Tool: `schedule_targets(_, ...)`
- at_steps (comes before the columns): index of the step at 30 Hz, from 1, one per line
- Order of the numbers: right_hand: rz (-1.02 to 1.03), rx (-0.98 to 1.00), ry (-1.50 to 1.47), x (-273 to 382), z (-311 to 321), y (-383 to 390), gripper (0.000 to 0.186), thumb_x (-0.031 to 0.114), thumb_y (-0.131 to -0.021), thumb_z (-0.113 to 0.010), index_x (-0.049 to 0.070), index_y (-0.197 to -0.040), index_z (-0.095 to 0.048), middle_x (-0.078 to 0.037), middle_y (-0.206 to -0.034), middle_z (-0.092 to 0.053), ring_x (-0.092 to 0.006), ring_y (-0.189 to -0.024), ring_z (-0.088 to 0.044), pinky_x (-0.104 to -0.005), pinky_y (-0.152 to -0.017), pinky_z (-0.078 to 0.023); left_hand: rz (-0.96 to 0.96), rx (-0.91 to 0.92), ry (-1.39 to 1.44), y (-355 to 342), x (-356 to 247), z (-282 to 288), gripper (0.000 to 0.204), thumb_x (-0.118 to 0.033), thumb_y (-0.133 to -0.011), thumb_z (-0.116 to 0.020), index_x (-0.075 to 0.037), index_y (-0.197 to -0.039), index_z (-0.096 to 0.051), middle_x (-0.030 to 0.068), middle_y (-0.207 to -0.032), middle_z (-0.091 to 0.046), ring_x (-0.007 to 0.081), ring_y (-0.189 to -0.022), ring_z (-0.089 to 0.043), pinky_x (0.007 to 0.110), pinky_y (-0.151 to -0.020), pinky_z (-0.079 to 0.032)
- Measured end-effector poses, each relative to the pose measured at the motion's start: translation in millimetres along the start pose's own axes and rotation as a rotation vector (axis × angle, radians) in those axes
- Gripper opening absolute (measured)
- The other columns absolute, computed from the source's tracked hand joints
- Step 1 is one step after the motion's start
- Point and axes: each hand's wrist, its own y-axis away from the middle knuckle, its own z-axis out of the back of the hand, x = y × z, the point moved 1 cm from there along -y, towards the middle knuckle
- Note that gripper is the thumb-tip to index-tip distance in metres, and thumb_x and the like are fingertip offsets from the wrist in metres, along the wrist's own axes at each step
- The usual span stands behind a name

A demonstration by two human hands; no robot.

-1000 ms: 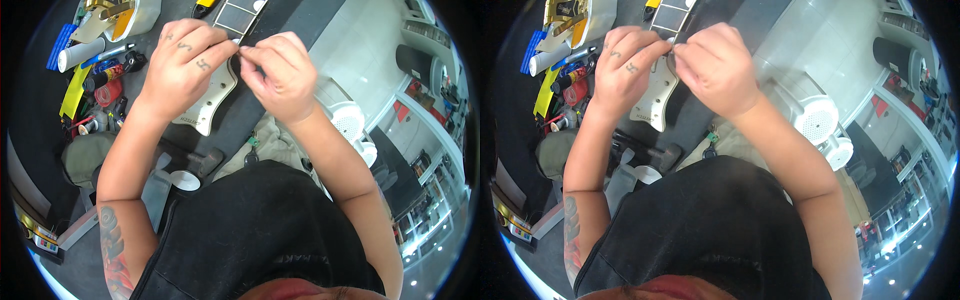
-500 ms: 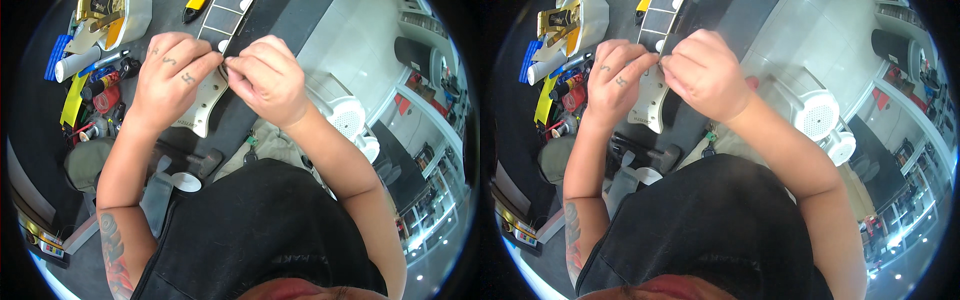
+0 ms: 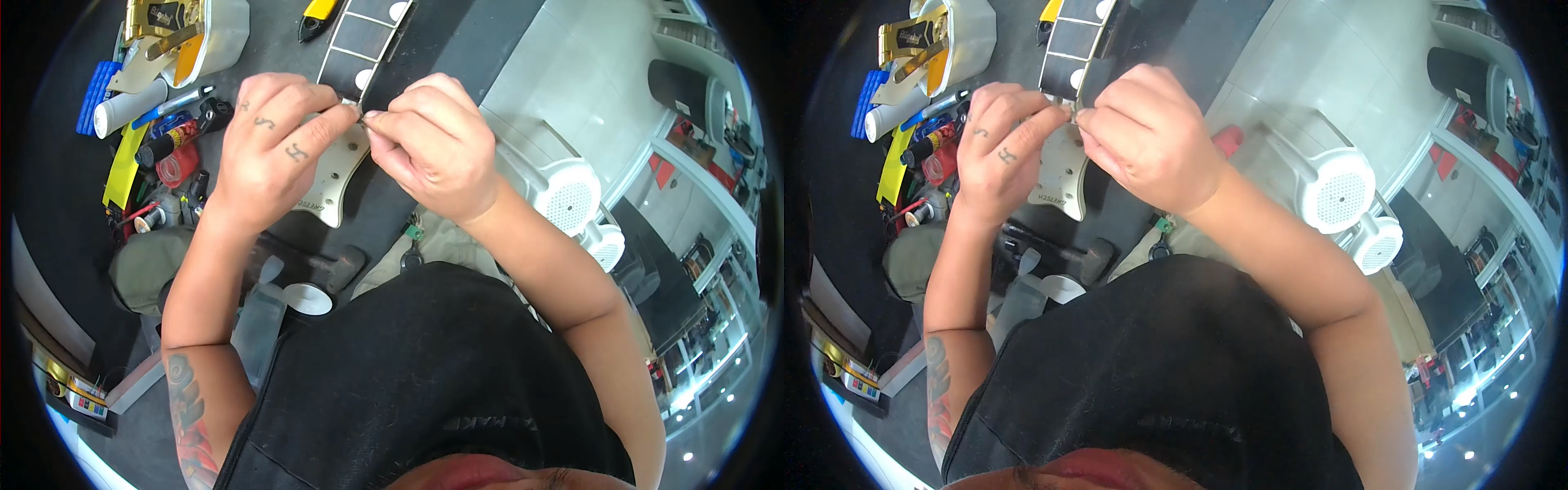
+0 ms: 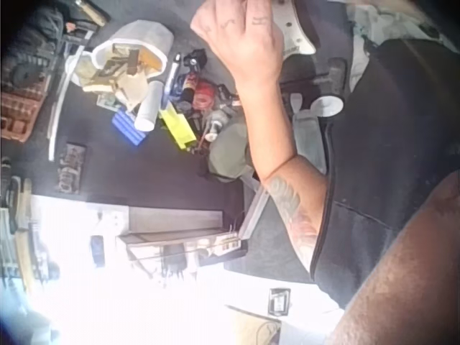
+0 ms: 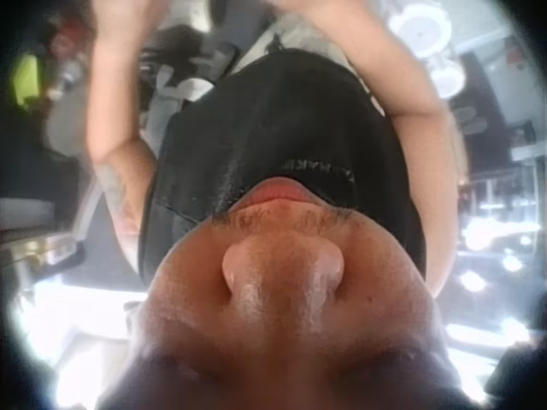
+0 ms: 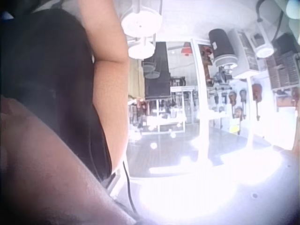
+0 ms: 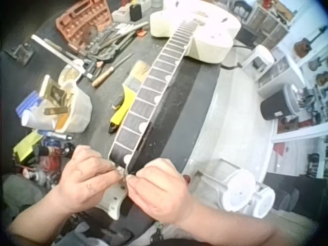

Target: The person scrapes the nut slot and edges of a guitar neck using a small blade, then wipes the area with a brush.

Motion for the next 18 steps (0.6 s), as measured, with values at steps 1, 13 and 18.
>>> schedule_targets(1, -0.001, 0.001, -0.008, 2.0, -1.0, -2.5, 0.029, 0.0, -0.07, -0.092, 0.005, -0.096, -0.079, -0.005, -0.09, -0.069, -0.028, -0.083, -0.067, -0.0407, -0.074, -0.054, 0.006, 0.004, -0.004, 0.6, 2.5, 2.1, 0.045, 0.01, -0.068, -0.081, -0.003, -0.111, -0.084, 0.0096, -0.107, -0.076, 0.0332, -0.098, -0.07, 0.044, -0.088, -0.059)
schedule_targets(13, -0.394, -0.034, -0.036, -22.6, 15.8, -19.4, 0.013, -0.002, -0.096, -0.08, 0.0, -0.109, -0.079, -0.008, -0.103, -0.074, -0.0193, -0.09, -0.071, -0.0336, -0.083, -0.058, 0.354, -0.205, -0.007, 1.5, 30.5, 18.2, 0.019, 0.01, -0.1, -0.075, 0.0, -0.116, -0.08, 0.0102, -0.113, -0.076, 0.0228, -0.102, -0.072, 0.032, -0.091, -0.057)
schedule_targets(18, -0.156, 0.007, 0.097, -32.7, 14.5, -34.2, 0.016, -0.002, -0.097, -0.081, -0.002, -0.113, -0.08, -0.012, -0.111, -0.075, -0.0208, -0.097, -0.069, -0.0336, -0.091, -0.056, 0.288, -0.196, -0.015, -4.1, 34.0, 9.0, 0.031, 0.009, -0.093, -0.074, -0.001, -0.122, -0.077, 0.0139, -0.107, -0.075, 0.0329, -0.098, -0.073, 0.04, -0.087, -0.058)
